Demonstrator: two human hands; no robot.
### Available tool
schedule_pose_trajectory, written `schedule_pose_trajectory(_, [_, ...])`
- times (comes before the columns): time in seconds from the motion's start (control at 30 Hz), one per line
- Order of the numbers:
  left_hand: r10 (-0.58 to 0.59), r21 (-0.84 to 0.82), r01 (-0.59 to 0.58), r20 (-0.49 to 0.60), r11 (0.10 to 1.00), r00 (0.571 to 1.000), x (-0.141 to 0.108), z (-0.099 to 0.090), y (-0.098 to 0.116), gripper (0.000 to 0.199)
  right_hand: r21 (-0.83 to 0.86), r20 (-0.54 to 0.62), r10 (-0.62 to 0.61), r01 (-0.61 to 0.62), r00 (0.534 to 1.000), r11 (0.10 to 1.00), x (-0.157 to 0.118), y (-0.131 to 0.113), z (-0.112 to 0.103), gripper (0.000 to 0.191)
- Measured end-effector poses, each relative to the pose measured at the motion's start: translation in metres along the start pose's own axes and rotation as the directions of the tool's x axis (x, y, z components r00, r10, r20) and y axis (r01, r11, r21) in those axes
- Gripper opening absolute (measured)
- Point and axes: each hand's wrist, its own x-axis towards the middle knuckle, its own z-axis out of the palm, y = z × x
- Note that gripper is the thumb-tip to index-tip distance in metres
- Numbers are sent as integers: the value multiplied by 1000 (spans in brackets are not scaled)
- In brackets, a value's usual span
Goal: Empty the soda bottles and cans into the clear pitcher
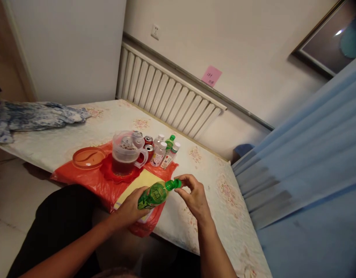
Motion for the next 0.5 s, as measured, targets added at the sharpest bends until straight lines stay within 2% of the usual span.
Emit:
schedule_pose_trajectory(0.3, [38,40,-40,45,998,998,4,-2,15,58,-16,65,-111,112,992,994,1,0,-4,14])
schedule_pose_trajectory(0.5, [43,50,-45,38,998,998,5,-3,15,57,-63,124,-172,181,977,981,4,-5,-6,14])
